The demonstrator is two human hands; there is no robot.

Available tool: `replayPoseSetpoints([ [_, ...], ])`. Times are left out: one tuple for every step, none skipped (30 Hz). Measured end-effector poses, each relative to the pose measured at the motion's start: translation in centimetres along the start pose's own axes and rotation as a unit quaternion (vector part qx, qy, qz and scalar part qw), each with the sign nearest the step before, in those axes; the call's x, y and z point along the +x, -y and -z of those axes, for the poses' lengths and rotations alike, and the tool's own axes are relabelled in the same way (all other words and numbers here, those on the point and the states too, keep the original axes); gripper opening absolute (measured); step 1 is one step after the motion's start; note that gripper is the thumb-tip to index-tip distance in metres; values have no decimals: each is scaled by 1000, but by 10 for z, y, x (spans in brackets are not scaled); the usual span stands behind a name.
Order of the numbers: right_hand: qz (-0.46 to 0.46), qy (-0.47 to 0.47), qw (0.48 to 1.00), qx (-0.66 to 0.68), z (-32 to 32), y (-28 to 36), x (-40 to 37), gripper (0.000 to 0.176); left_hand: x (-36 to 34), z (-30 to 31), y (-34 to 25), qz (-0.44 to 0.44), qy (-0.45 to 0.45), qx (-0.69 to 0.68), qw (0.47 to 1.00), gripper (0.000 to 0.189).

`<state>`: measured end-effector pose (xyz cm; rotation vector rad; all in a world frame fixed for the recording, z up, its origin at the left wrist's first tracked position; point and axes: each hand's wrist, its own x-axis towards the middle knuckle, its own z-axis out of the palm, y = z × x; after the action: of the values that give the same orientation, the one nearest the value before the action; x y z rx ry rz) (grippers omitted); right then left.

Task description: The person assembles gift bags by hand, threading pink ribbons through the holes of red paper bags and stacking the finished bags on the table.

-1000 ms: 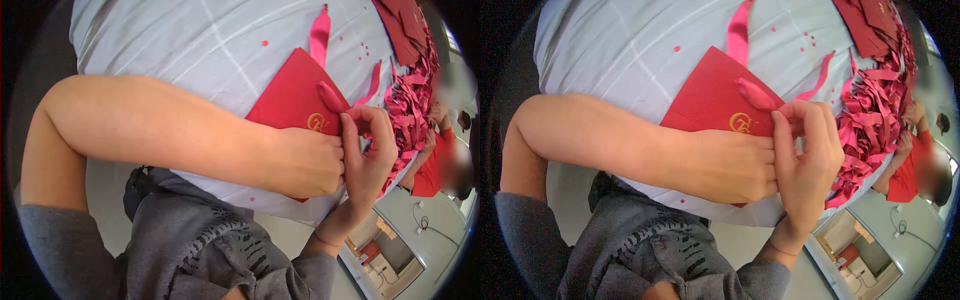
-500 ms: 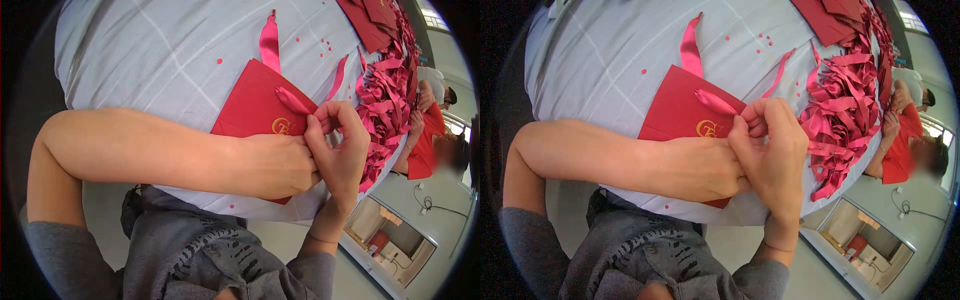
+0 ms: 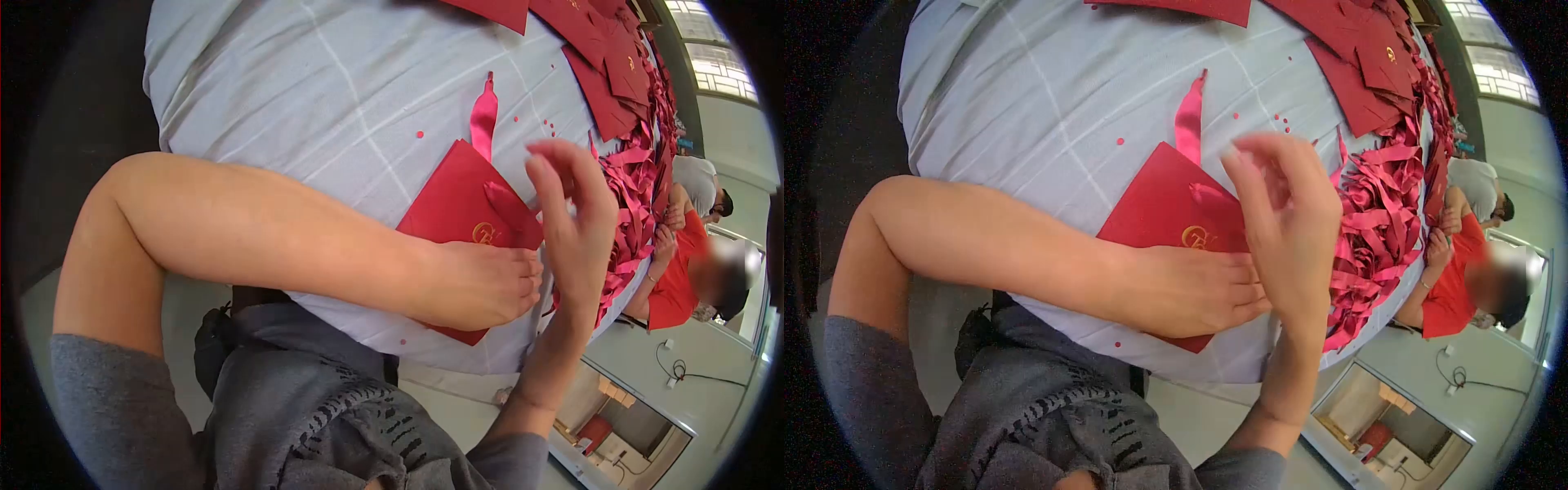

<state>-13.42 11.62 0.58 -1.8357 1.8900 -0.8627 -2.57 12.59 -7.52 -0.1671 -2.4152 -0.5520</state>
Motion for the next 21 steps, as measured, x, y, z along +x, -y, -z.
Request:
replayPoseSetpoints([
  [12,5,1000,-10,-7,4,9,15,-1,1,0,-2,0,0,1000,36],
  [27,14,999,-24,-15,5,18,19,-1,2,0,-1,1,6,1000,36],
  [28,13,999,-27,-21,5,24,19,-1,3,-1,-1,2,12,1000,37],
  [10,50,998,-29,-25,1,29,19,0,2,-1,-4,0,10,1000,37],
  [-8,87,996,-31,-27,-1,33,20,2,2,0,-6,16,8,1000,37],
  [-61,127,990,16,-28,-1,37,18,1,0,0,-5,30,7,1000,37],
  [-60,130,990,13,-29,-2,39,18,1,-1,1,-4,26,7,1000,37],
  [-60,100,990,83,-29,-4,40,16,1,-3,0,-1,-6,9,1000,36],
  [-60,70,984,154,-30,-9,40,15,1,-3,0,3,-38,12,999,35],
  [-66,33,987,139,-31,-20,42,12,1,-4,0,6,-39,12,999,35],
  [-65,35,987,140,-35,-26,43,12,2,-4,1,6,-16,10,1000,34],
  [-54,27,987,146,-37,-30,43,12,3,-3,1,5,8,8,1000,33],
  [-41,17,987,152,-39,-31,44,13,2,-2,1,5,8,11,1000,33],
  [-45,16,988,144,-40,-31,44,13,2,1,2,2,13,-6,1000,33],
  [-47,12,990,134,-41,-31,43,13,2,0,3,-5,18,-22,1000,33],
  [-47,8,989,141,-41,-30,42,13,2,0,2,-10,19,-13,1000,33],
  [-30,1,996,86,-40,-34,40,14,3,0,1,-1,20,-35,999,32],
  [-7,-13,999,33,-38,-35,40,14,4,2,2,5,23,-50,998,32],
  [-27,-27,997,69,-34,-24,38,17,4,8,2,-3,41,-42,998,31],
  [22,-70,997,-15,-27,-25,38,19,6,11,2,-14,52,-24,998,32],
  [47,-111,993,-6,-14,-12,37,21,8,13,4,-16,48,-49,998,36],
])
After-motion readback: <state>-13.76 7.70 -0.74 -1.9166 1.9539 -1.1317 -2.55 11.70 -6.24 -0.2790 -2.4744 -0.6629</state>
